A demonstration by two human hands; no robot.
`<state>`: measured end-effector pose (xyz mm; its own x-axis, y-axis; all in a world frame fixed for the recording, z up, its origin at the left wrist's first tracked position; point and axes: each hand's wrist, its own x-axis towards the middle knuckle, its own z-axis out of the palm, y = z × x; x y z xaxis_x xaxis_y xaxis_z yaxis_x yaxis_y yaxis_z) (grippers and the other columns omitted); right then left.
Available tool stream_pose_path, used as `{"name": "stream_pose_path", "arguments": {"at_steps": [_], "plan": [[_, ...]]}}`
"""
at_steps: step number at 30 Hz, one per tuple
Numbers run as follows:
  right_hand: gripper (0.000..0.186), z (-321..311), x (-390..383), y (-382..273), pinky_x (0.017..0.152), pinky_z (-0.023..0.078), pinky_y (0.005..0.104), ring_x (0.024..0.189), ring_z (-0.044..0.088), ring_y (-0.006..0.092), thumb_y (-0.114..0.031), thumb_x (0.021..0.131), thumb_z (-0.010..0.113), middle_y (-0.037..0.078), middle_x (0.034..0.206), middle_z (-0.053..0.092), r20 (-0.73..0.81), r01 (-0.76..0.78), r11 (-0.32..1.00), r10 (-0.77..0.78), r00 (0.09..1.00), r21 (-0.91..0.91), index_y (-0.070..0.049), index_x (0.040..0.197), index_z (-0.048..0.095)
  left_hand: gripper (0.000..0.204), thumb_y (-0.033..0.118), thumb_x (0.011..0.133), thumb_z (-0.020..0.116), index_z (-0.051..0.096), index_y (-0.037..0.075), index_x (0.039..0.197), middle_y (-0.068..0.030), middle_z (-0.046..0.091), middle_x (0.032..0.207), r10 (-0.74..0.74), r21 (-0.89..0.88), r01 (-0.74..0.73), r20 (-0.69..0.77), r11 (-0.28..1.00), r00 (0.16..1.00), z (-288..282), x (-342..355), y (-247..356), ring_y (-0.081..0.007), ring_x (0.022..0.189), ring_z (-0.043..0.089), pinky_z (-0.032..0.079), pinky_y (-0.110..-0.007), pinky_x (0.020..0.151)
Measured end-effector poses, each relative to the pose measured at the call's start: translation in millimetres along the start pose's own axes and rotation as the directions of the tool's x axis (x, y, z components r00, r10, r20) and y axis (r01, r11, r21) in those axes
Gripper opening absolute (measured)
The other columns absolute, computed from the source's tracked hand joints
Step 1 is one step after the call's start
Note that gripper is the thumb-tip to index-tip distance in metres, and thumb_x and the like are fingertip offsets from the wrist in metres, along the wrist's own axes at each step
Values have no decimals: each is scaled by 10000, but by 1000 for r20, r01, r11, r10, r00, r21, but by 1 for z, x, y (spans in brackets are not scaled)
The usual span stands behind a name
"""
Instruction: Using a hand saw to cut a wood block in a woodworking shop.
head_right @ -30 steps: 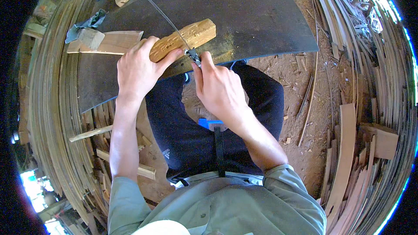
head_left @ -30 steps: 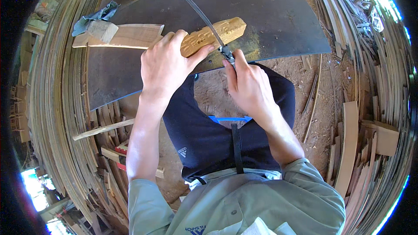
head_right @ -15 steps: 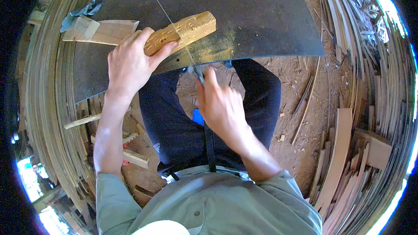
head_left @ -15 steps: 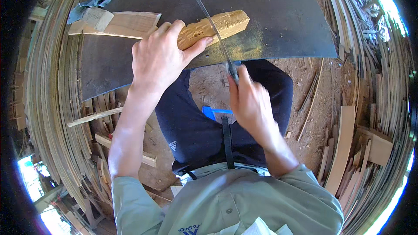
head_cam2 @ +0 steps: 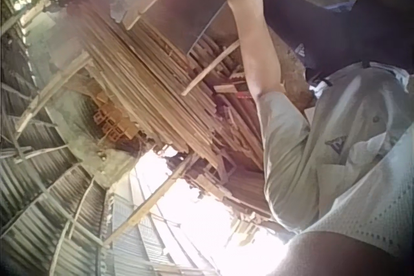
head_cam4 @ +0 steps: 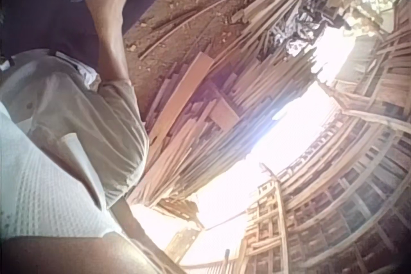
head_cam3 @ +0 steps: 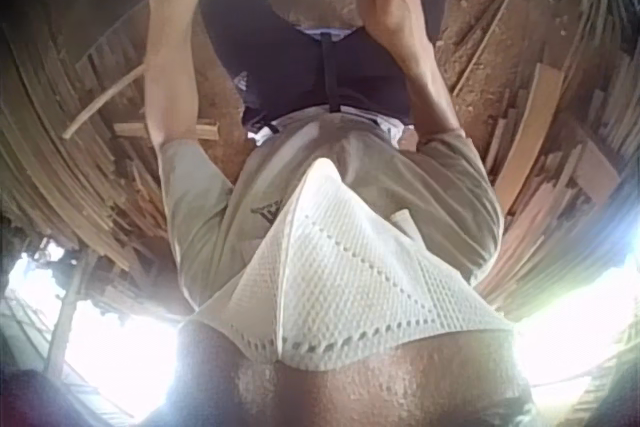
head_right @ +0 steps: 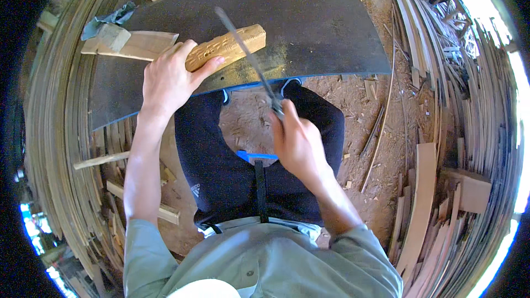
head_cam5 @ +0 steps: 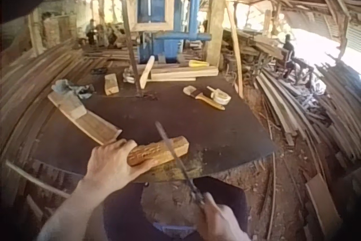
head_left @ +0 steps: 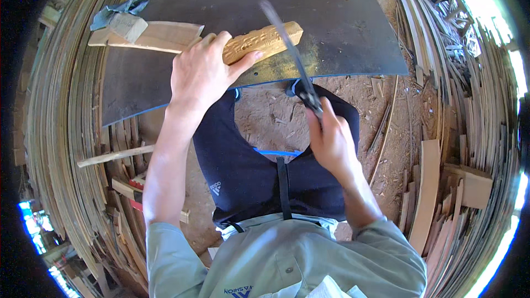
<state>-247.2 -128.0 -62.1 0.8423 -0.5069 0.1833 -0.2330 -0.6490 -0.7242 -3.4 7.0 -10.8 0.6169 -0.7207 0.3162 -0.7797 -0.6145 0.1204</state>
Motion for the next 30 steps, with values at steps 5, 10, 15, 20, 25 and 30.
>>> {"name": "stream_pose_path", "arguments": {"at_steps": [5, 10, 15, 20, 25, 30], "plan": [[255, 27, 58, -22, 496, 508, 556, 553, 652, 466, -238, 1091, 593, 238, 589, 614, -55, 120, 987, -126, 990, -110, -8, 1032, 499, 631, 694, 918, 713, 695, 69, 1002, -150, 772, 933, -8, -23, 7, -7, 1000, 1000, -3, 0, 7, -387, 867, 776, 621, -504, 705], [270, 34, 67, -31, 490, 517, 556, 540, 651, 468, -255, 1096, 579, 239, 580, 617, -48, 86, 990, -92, 995, -114, -16, 1007, 490, 608, 690, 911, 726, 703, 90, 1005, -163, 773, 886, -21, -40, 21, 8, 999, 1000, -4, 1, 7, -398, 858, 771, 611, -511, 690], [271, 36, 66, -33, 482, 523, 544, 529, 661, 452, -260, 1089, 580, 234, 584, 631, -38, 78, 984, -85, 996, -161, -23, 995, 488, 579, 675, 914, 734, 716, 110, 1042, -172, 779, 901, -17, -11, 17, -14, 1000, 1000, -2, 1, 4, -404, 854, 768, 605, -517, 709], [225, 39, 60, -36, 489, 513, 503, 550, 673, 418, -214, 1077, 617, 204, 581, 623, -32, 43, 982, -50, 998, -185, -8, 1071, 526, 638, 709, 881, 749, 723, 83, 1004, -121, 769, 884, -16, 22, 16, -9, 1000, 1000, 0, 3, 5, -329, 845, 790, 627, -457, 688], [225, 43, 59, -35, 484, 525, 486, 534, 676, 402, -218, 1076, 617, 193, 573, 621, -73, 45, 983, -59, 996, -178, -18, 1043, 520, 617, 692, 896, 749, 702, 80, 966, -121, 763, 862, 2, 12, -2, -4, 1000, 1000, 0, 3, 5, -340, 822, 785, 618, -472, 668], [234, 43, 59, -32, 484, 528, 476, 521, 673, 390, -226, 1075, 622, 180, 565, 616, -108, 82, 983, -100, 989, -164, -27, 1020, 513, 580, 666, 908, 751, 685, 91, 943, -119, 757, 861, 2, 6, -2, 11, 1000, 1000, 0, 4, 6, -365, 810, 770, 600, -486, 671]]}}
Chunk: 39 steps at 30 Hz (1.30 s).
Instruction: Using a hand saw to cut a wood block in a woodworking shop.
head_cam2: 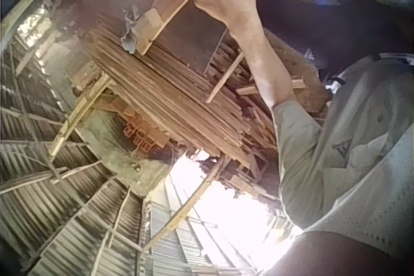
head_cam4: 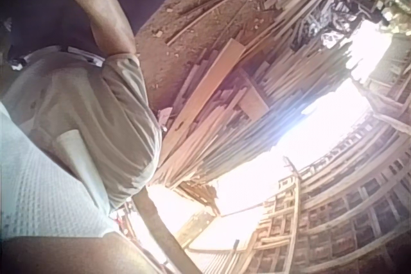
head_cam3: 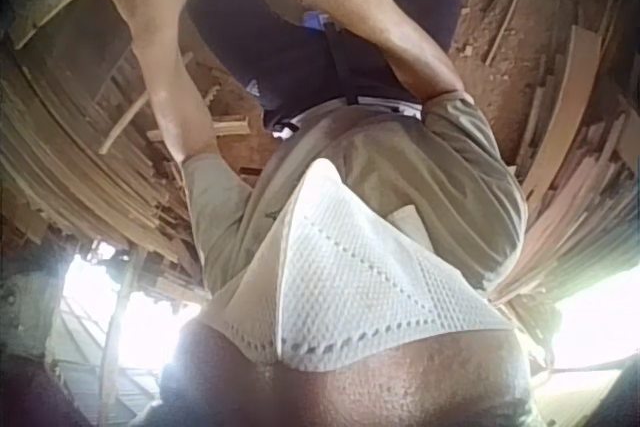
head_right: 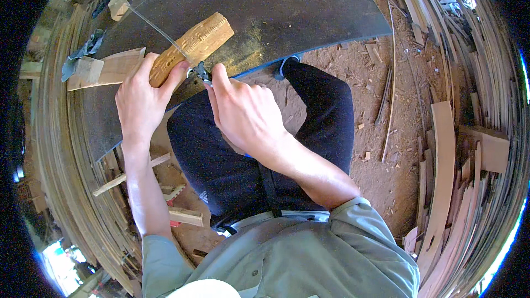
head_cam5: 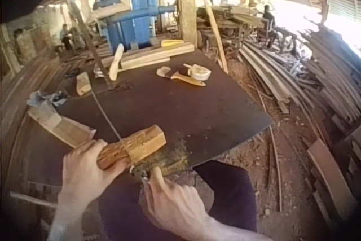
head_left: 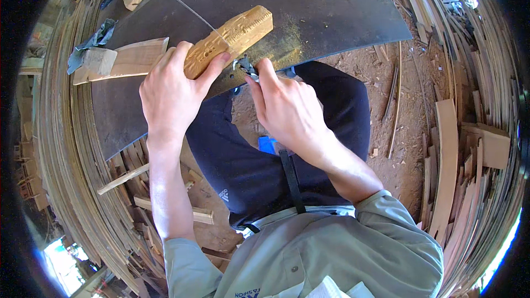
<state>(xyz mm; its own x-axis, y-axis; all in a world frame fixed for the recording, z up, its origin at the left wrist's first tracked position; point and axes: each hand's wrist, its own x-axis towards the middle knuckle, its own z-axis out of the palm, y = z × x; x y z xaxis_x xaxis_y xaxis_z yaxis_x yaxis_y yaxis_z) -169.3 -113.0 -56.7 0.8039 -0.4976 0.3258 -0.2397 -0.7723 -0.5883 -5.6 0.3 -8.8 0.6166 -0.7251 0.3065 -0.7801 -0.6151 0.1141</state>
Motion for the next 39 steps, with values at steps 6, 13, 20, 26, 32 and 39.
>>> {"name": "stream_pose_path", "arguments": {"at_steps": [6, 13, 20, 26, 32, 39], "plan": [[234, 0, 0, -2, 477, 527, 468, 511, 672, 373, -238, 1075, 621, 166, 563, 617, 28, -18, 1000, 18, 999, -8, -35, 1017, 520, 573, 661, 911, 750, 683, 93, 945, -123, 765, 886, -30, -5, 30, 35, 1000, 999, -4, -1, 0, -370, 830, 763, 591, -494, 696], [220, 0, 1, 5, 480, 530, 480, 521, 674, 377, -248, 1083, 601, 160, 589, 627, 66, -22, 1000, 22, 998, -8, -41, 1058, 530, 587, 661, 935, 724, 686, 76, 975, -152, 756, 892, 0, -55, 3, 55, 998, 998, -2, 1, 0, -403, 856, 754, 577, -510, 713], [234, -1, 1, 7, 511, 530, 533, 571, 674, 437, -256, 1089, 585, 201, 605, 634, 152, -101, 992, 88, 984, 82, -34, 1097, 513, 609, 670, 964, 678, 683, 64, 1022, -188, 754, 900, 9, 62, -13, 62, 998, 998, -3, 1, 2, -434, 861, 745, 577, -525, 705], [183, -8, -54, 23, 500, 502, 542, 597, 670, 465, -175, 1072, 624, 256, 639, 629, 248, -227, 971, 202, 947, 77, -7, 1087, 553, 709, 727, 937, 662, 739, 58, 1157, -187, 787, 928, 53, 139, -54, 11, 989, 999, -1, 0, -4, -396, 863, 786, 631, -505, 732], [156, -32, -153, 61, 480, 500, 522, 586, 673, 449, -125, 1062, 634, 242, 639, 632, 223, -251, 956, 214, 951, 154, 10, 1062, 557, 742, 742, 944, 632, 704, 37, 1168, -197, 774, 942, 76, 121, -75, -4, 990, 997, 2, -2, -15, -396, 880, 775, 628, -490, 745], [139, -31, -72, 40, 492, 501, 512, 603, 688, 437, -116, 1059, 636, 241, 659, 636, 99, -94, 962, 70, 993, 256, -9, 1106, 561, 749, 707, 956, 646, 671, 15, 1242, -206, 771, 1020, 91, 104, -88, -26, 991, 996, 7, -8, -17, -398, 972, 767, 622, -501, 811]]}}
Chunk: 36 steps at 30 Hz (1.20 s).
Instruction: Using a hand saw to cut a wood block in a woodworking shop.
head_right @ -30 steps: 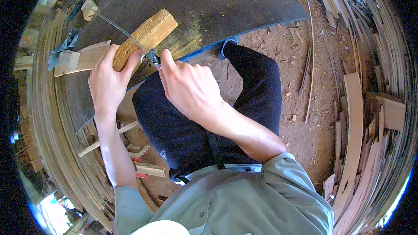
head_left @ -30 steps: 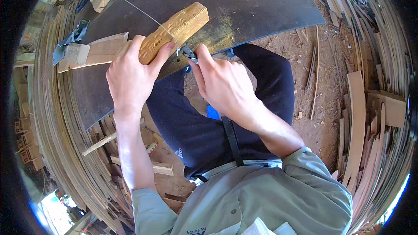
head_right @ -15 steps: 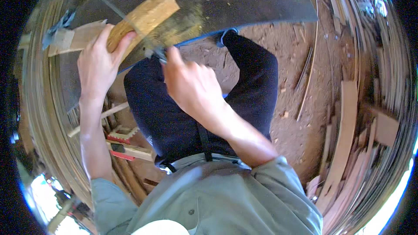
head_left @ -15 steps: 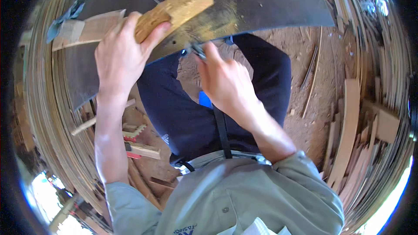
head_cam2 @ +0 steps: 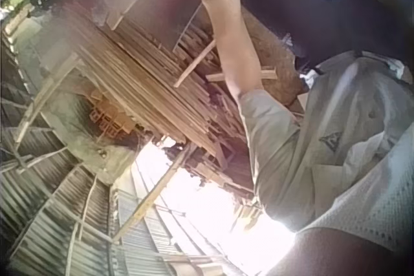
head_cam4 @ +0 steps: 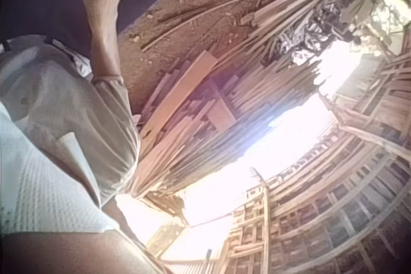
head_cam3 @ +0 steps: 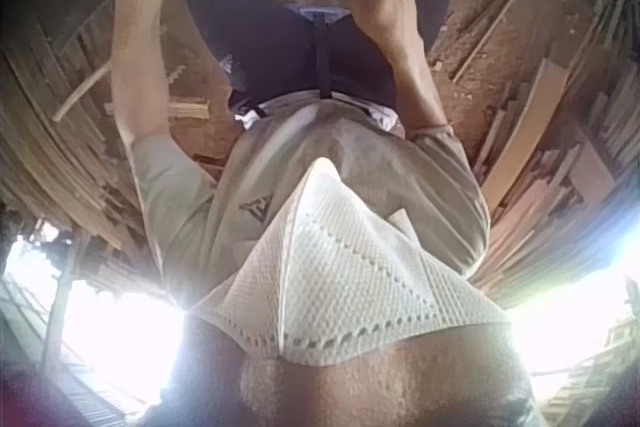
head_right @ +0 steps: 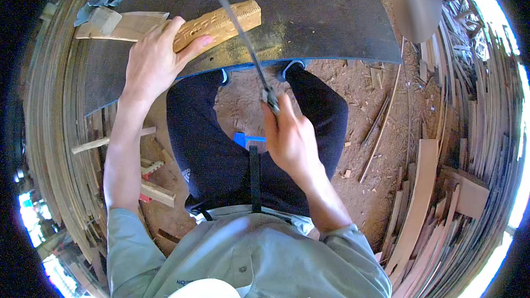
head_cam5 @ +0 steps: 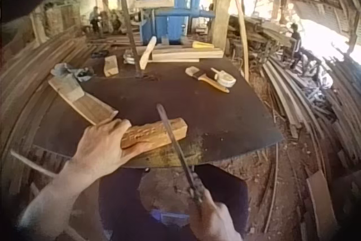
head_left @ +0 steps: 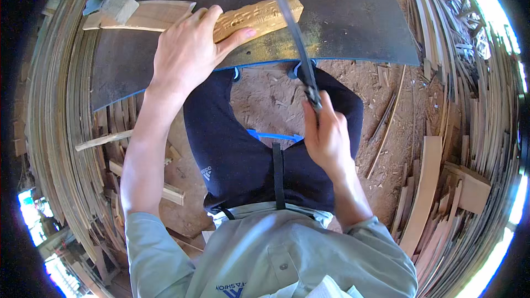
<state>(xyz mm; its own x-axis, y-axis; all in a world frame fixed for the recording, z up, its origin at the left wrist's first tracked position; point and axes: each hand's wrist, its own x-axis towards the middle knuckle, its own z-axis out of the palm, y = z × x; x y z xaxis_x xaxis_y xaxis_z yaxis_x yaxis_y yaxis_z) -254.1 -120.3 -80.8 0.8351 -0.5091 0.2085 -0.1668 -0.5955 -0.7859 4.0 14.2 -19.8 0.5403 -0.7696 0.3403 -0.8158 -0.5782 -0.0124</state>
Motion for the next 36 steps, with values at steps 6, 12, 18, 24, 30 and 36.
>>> {"name": "stream_pose_path", "arguments": {"at_steps": [6, 12, 18, 24, 30, 36], "plan": [[235, 28, 66, -15, 489, 502, 533, 558, 658, 455, -225, 1090, 596, 239, 578, 603, 1, 108, 988, -109, 994, -114, 2, 1079, 539, 731, 684, 942, 685, 697, 1, 1201, -208, 775, 1026, -13, -78, 14, 6, 997, 1000, -6, 9, 9, -400, 953, 769, 629, -490, 795], [243, 30, 72, -28, 485, 508, 535, 545, 655, 457, -227, 1093, 594, 238, 567, 602, -21, 94, 982, -99, 995, -165, 4, 1049, 533, 710, 657, 929, 719, 702, -5, 1183, -202, 776, 993, -2, -66, 0, -28, 998, 1000, 0, 3, 2, -396, 919, 771, 630, -483, 769], [248, 34, 73, -26, 484, 511, 537, 546, 656, 459, -229, 1093, 594, 240, 567, 602, 3, 138, 978, -140, 990, -153, 0, 1026, 528, 696, 651, 927, 722, 706, -1, 1171, -199, 775, 992, -25, -67, 26, 18, 997, 1000, -2, 1, 3, -391, 923, 772, 632, -482, 775], [252, 31, 77, -33, 509, 522, 573, 583, 665, 487, -243, 1102, 570, 267, 605, 630, 60, 69, 978, -58, 996, -196, -5, 1034, 520, 715, 715, 932, 673, 718, 34, 1144, -180, 780, 957, -50, -35, 52, 53, 998, 997, -7, 6, 9, -370, 904, 781, 634, -472, 754], [214, 32, 50, -28, 569, 531, 620, 701, 691, 507, -226, 1111, 540, 291, 739, 683, 74, 19, 982, -6, 997, -186, -13, 1133, 534, 793, 797, 952, 571, 735, 38, 1112, -160, 749, 812, -78, -55, 90, 198, 994, 977, -17, 11, 0, -256, 653, 757, 601, -389, 499], [223, -12, -102, 31, 525, 472, 447, 560, 641, 361, -124, 1084, 605, 220, 769, 677, 108, 33, 999, -30, 994, -27, 11, 1258, 641, 851, 803, 985, 504, 717, -16, 1070, -137, 720, 763, 37, -7, -37, 8, 999, 999, -4, 6, 4, -230, 632, 730, 625, -380, 517]]}}
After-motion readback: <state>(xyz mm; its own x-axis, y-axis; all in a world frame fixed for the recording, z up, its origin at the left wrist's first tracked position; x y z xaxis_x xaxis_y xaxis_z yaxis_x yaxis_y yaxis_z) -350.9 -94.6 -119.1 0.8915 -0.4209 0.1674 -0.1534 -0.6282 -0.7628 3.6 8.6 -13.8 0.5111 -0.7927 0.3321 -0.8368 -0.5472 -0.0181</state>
